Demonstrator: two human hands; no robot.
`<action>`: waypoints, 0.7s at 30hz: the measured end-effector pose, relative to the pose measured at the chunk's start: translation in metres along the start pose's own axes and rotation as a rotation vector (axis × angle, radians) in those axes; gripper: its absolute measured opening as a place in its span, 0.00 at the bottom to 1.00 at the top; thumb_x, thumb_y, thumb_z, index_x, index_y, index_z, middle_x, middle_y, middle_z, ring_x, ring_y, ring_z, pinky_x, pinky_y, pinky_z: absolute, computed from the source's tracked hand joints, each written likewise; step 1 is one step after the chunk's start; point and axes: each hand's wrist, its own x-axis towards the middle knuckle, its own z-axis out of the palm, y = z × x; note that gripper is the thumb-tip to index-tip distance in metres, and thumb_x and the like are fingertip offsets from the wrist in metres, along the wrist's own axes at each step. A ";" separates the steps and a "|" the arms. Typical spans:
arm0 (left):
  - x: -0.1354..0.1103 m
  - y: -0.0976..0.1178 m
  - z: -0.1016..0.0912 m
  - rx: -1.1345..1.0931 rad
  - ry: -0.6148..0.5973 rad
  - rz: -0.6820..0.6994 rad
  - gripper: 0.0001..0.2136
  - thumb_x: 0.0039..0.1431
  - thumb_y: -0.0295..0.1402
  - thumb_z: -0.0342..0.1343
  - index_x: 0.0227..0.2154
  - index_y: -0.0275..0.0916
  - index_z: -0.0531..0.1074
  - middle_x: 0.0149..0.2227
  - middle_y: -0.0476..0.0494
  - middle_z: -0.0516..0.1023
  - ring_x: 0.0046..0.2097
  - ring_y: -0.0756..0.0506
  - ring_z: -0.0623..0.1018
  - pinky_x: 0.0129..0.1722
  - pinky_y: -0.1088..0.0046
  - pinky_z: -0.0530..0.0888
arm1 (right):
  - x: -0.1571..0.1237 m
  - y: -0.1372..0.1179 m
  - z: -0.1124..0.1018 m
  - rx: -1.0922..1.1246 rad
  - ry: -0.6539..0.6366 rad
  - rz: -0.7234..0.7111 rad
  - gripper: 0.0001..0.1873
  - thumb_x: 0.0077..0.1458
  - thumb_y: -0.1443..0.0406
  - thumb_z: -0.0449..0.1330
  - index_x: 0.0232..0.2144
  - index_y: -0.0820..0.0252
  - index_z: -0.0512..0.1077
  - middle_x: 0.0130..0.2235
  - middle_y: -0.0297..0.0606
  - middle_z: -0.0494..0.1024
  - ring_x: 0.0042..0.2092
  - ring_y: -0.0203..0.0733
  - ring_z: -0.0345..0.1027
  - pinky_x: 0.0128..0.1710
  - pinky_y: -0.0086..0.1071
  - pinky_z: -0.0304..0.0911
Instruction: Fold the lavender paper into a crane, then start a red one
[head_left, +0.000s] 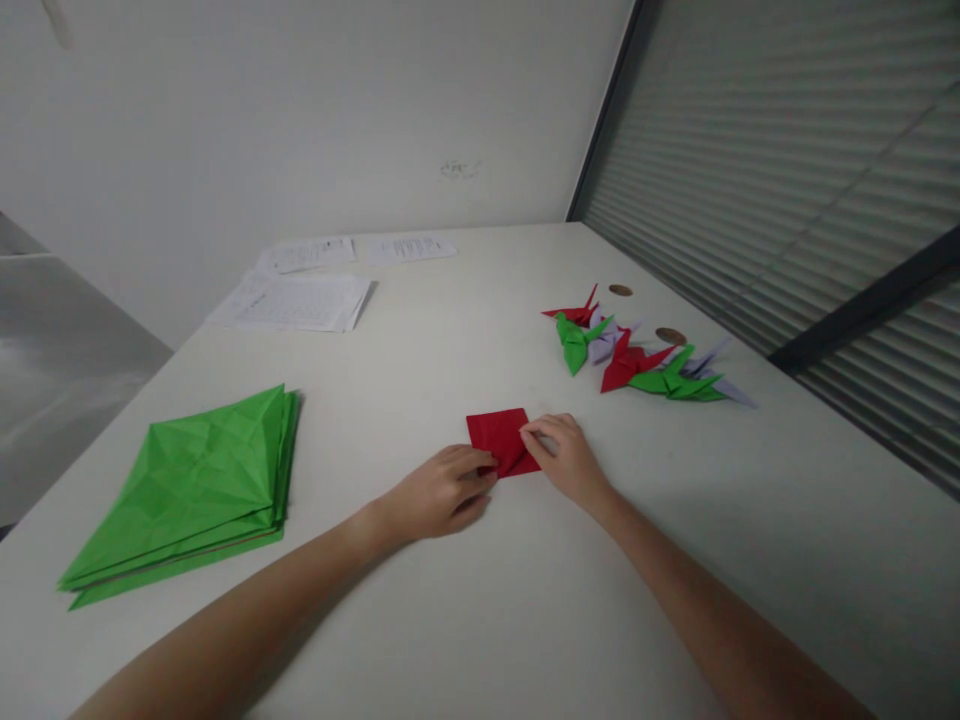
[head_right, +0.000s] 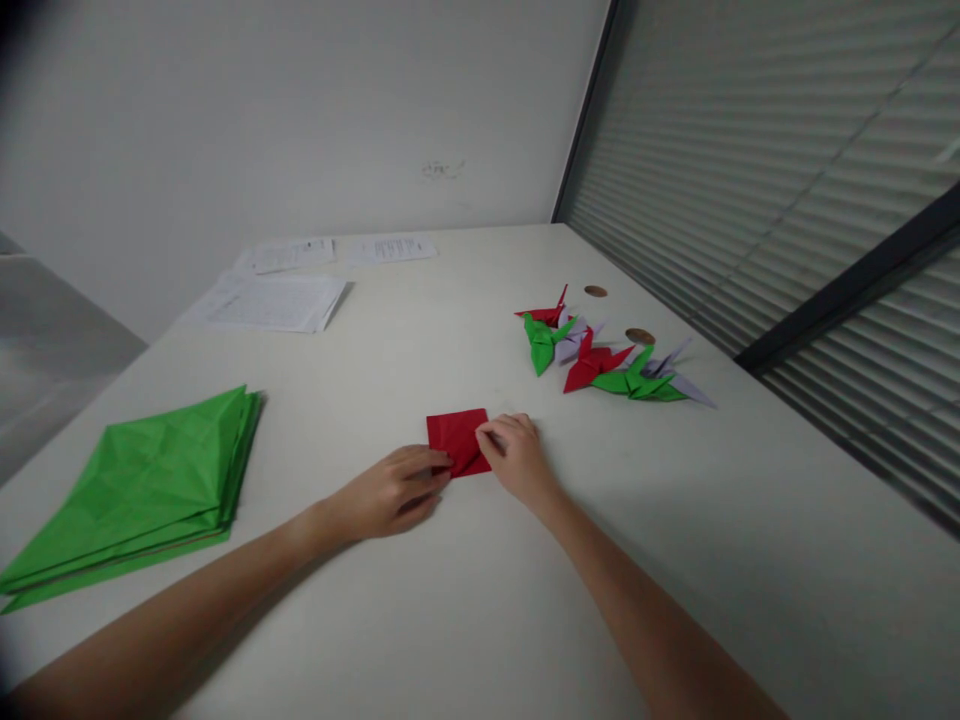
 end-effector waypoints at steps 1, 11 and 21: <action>0.000 0.000 0.000 0.008 0.005 -0.013 0.13 0.64 0.29 0.49 0.47 0.35 0.74 0.52 0.35 0.74 0.54 0.41 0.74 0.56 0.60 0.72 | 0.001 0.002 -0.002 0.001 -0.019 -0.004 0.11 0.62 0.62 0.55 0.30 0.55 0.74 0.33 0.38 0.79 0.38 0.46 0.65 0.43 0.42 0.60; -0.002 -0.002 -0.002 0.040 -0.042 -0.059 0.11 0.62 0.33 0.52 0.44 0.37 0.75 0.50 0.37 0.77 0.47 0.42 0.77 0.51 0.59 0.71 | 0.004 0.014 -0.012 0.006 -0.173 0.039 0.12 0.62 0.59 0.56 0.31 0.53 0.76 0.35 0.37 0.80 0.42 0.47 0.64 0.47 0.42 0.57; -0.002 0.009 0.009 -0.041 -0.032 0.076 0.17 0.64 0.38 0.51 0.52 0.36 0.71 0.53 0.36 0.76 0.56 0.41 0.73 0.64 0.53 0.55 | -0.002 -0.007 -0.003 -0.222 -0.122 0.156 0.08 0.60 0.64 0.54 0.30 0.55 0.72 0.36 0.37 0.78 0.41 0.46 0.63 0.42 0.38 0.51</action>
